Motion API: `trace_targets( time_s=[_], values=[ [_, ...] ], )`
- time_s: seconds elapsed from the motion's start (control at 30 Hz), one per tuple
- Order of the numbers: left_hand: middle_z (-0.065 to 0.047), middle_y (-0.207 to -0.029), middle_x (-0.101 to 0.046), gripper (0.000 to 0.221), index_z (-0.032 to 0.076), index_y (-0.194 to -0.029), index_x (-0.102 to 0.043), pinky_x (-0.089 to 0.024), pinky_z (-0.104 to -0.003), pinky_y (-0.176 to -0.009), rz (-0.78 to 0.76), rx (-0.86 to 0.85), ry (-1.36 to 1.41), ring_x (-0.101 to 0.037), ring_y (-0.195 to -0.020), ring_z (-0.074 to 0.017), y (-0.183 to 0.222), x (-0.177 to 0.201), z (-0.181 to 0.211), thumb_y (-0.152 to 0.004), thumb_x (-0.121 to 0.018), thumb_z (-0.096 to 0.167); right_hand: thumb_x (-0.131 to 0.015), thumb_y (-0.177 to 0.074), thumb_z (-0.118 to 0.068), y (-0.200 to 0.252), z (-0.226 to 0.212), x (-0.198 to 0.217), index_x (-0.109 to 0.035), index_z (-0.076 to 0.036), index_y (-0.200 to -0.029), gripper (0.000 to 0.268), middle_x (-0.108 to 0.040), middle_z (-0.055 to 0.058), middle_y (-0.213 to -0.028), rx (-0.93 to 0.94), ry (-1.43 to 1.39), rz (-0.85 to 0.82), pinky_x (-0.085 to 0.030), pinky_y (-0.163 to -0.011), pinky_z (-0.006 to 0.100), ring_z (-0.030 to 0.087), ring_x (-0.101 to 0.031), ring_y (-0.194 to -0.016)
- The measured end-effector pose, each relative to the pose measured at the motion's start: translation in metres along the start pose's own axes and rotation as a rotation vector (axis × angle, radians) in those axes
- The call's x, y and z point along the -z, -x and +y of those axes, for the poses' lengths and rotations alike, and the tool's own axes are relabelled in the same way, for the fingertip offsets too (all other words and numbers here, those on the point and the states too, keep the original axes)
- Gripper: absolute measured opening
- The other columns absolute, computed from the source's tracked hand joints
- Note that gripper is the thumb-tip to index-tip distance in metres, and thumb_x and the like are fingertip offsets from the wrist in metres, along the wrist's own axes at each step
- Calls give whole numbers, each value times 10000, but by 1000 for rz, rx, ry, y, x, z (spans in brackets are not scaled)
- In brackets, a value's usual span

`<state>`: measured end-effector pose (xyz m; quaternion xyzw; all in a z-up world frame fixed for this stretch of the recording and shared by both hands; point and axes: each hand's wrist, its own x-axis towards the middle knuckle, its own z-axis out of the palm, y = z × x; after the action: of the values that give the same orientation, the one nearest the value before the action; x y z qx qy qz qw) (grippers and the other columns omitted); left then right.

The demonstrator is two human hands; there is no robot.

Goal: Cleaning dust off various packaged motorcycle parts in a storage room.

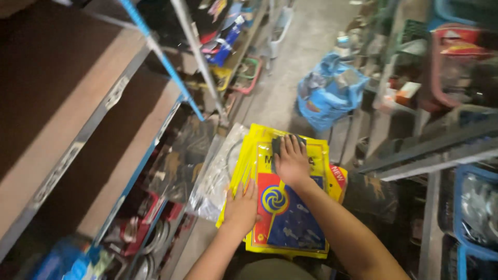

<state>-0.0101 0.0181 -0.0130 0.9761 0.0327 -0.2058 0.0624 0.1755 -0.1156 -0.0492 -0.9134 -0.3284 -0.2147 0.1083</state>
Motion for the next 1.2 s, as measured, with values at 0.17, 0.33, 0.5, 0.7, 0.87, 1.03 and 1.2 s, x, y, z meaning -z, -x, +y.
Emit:
trace_targets(
  time_s=[0.17, 0.33, 0.5, 0.7, 0.87, 1.03, 1.2],
  values=[
    [-138, -1690, -210, 1002, 23, -1567, -309, -221, -669, -1164, -72, 27, 17, -197, -1533, -415, 2, 16, 4, -818, -835, 430, -577, -932, -327, -10, -47, 1, -494, 61, -1422, 630, -485, 246, -1509, 145, -163, -97, -337, -1143, 536, 428, -427, -1424],
    [-153, -1629, -341, 939, 24, -1503, -428, -272, -657, -1128, -32, 6, -46, -294, -1491, -427, -9, 13, 3, -779, -860, 436, -572, -959, -348, -5, -52, 11, -529, 18, -1428, 596, -463, 187, -1569, 280, -256, -165, -348, -1150, 508, 379, -410, -1461],
    [-163, -1611, -376, 931, 28, -1470, -476, -310, -644, -1112, -80, 10, -99, -415, -1390, -440, -19, 26, 8, -794, -817, 570, -571, -950, -342, -7, -14, 8, -453, -2, -1474, 636, -435, 190, -1577, 167, -168, -194, -318, -1143, 554, 392, -380, -1482],
    [-225, -1384, -583, 703, 9, -1318, -639, -333, -684, -1081, 14, -171, -238, -623, -1140, -461, -40, 11, -4, -888, -703, 562, -566, -947, -353, 7, 47, 26, -561, 80, -1379, 611, -605, 228, -1417, -98, 89, -11, -392, -1123, 467, 366, -542, -1356],
    [-197, -1213, -693, 529, 52, -1345, -560, -277, -651, -1146, -209, -298, -130, -671, -1103, -398, -44, 73, -19, -986, -616, 436, -460, -1006, -414, 42, 37, 43, -464, 51, -1473, 659, -491, 247, -1532, -407, 210, -327, -338, -1151, 578, 408, -442, -1441],
    [-229, -1218, -713, 716, 15, -1609, -267, -254, -660, -1172, -271, -414, -87, -668, -1199, -418, -43, 103, -33, -1025, -545, 322, -453, -1014, -455, 39, -35, 68, -411, 6, -1545, 705, -390, 217, -1627, -683, 154, -442, -279, -1204, 542, 379, -317, -1531],
    [-284, -1250, -689, 851, -121, -1603, 18, -283, -605, -1180, -326, -442, -71, -641, -1251, -432, -34, 131, -37, -968, -459, 185, -553, -913, -280, 64, -120, 27, -463, 26, -1499, 667, -500, 254, -1508, -319, 193, -186, -337, -1136, 548, 415, -448, -1412]
  ],
)
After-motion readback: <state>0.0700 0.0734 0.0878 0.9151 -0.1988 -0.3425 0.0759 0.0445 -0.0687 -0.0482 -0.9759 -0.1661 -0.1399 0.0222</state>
